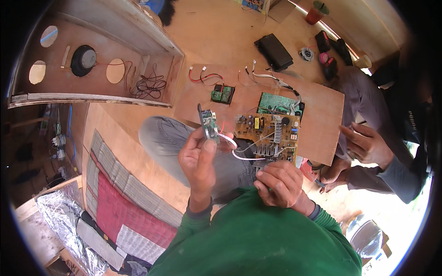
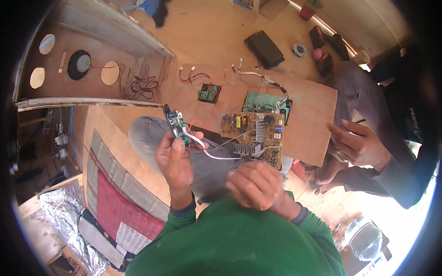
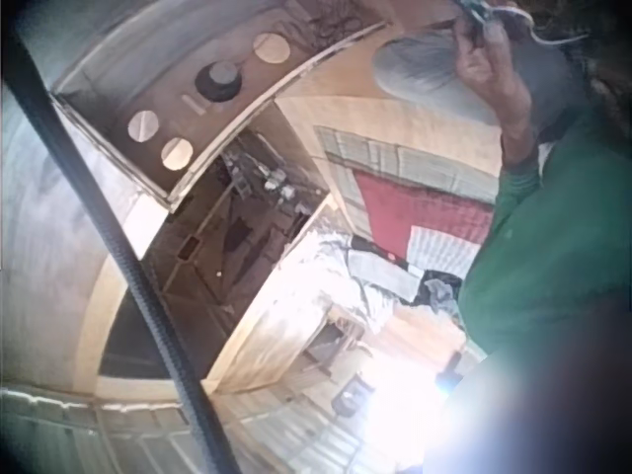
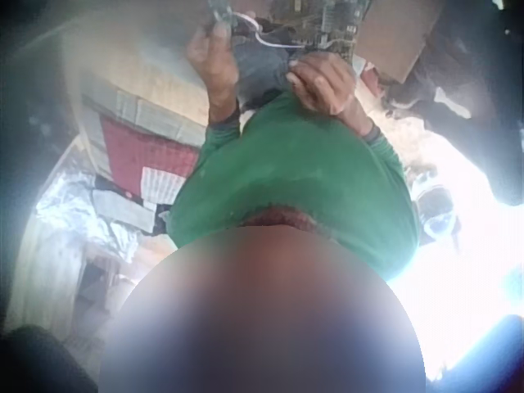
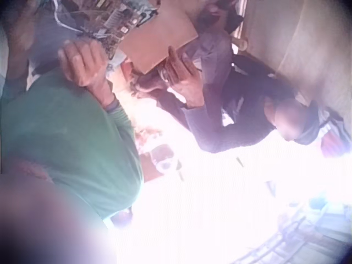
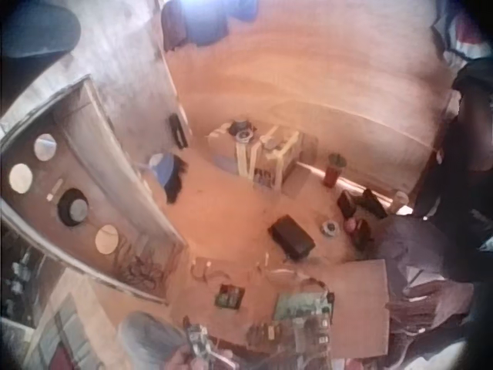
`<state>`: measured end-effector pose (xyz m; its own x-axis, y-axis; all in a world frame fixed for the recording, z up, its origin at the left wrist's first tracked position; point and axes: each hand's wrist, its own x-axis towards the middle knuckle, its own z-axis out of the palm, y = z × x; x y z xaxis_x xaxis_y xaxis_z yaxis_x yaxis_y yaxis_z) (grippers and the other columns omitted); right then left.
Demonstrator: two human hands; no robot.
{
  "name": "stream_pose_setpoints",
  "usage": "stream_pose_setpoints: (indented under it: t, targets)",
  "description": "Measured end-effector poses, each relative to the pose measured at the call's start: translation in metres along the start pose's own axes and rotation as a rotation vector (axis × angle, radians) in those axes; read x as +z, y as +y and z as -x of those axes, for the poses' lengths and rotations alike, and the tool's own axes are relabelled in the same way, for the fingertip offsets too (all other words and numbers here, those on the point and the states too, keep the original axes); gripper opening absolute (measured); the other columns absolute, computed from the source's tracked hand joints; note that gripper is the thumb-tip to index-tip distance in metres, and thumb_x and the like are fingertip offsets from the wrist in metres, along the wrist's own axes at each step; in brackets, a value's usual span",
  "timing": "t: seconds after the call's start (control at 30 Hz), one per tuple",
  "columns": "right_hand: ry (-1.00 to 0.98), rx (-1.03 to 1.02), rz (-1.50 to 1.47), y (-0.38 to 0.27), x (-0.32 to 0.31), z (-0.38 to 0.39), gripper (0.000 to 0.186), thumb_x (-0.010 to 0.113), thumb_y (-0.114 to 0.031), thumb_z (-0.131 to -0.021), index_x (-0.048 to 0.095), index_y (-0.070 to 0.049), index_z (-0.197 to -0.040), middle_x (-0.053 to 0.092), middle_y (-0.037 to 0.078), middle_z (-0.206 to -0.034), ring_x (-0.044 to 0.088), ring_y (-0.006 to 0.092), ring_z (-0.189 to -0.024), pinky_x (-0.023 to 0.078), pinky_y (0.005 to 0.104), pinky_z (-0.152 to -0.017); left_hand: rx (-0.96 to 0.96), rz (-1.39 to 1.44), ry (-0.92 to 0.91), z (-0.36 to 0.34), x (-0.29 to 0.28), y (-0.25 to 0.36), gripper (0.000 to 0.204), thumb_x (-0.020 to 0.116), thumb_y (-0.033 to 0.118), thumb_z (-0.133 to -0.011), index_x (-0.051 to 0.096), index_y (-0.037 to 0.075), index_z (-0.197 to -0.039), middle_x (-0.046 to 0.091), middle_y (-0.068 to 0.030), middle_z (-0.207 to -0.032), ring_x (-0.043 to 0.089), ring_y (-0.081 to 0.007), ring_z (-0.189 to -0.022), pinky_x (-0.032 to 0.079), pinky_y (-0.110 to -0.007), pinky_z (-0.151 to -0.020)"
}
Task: The person sits on the floor and works on a circuit board, using wire cutters to trim wires and a lighter to heat-shrink insulation. They handle a small circuit board and various wires, stripping and preparing connections.
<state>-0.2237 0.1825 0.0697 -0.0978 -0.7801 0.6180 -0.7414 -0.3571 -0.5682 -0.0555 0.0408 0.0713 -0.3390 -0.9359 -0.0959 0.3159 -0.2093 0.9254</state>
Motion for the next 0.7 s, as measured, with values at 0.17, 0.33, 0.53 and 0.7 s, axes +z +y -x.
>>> stream_pose_setpoints:
  t: [0.17,0.33,0.53,0.7]
  targets:
    - [0.137,0.13,0.183,0.001,0.001,-0.021,0.047,0.086,0.001,-0.074,0.07,0.0,-0.118,0.072,0.017,-0.103,0.069,0.0293,-0.084,0.056,0.0408,-0.07,0.013,-0.043,0.023,0.002,0.008,0.006,0.038,0.065,0.019,-0.104,0.061,-0.01,-0.128,0.076,-0.0245,-0.107,0.077,-0.0288,-0.085,0.065,-0.041,-0.076]
    - [-0.029,0.205,0.217,0.011,-0.001,-0.047,0.051,0.083,0.002,-0.078,0.067,-0.003,-0.127,0.07,0.011,-0.111,0.066,0.0295,-0.091,0.053,0.0421,-0.077,-0.048,-0.043,-0.022,0.003,0.004,0.004,0.04,0.063,0.021,-0.105,0.061,-0.01,-0.129,0.076,-0.0245,-0.105,0.076,-0.0288,-0.083,0.064,-0.041,-0.075]
    - [-0.064,0.147,0.14,0.014,-0.003,-0.036,0.046,0.083,0.007,-0.076,0.071,-0.005,-0.119,0.071,0.009,-0.108,0.065,0.0278,-0.088,0.054,0.0387,-0.075,-0.089,0.026,0.028,0.004,0.012,0.009,0.043,0.056,0.026,-0.108,0.063,-0.011,-0.128,0.076,-0.0251,-0.103,0.077,-0.0305,-0.082,0.066,-0.041,-0.074]
    - [-0.083,0.17,0.095,0.014,0.001,-0.044,0.046,0.082,0.008,-0.076,0.07,-0.003,-0.119,0.071,0.01,-0.11,0.066,0.0295,-0.089,0.054,0.0392,-0.076,-0.112,0.082,0.008,-0.002,0.008,0.002,0.043,0.056,0.027,-0.108,0.064,-0.011,-0.127,0.076,-0.0251,-0.103,0.077,-0.0313,-0.085,0.067,-0.042,-0.074]
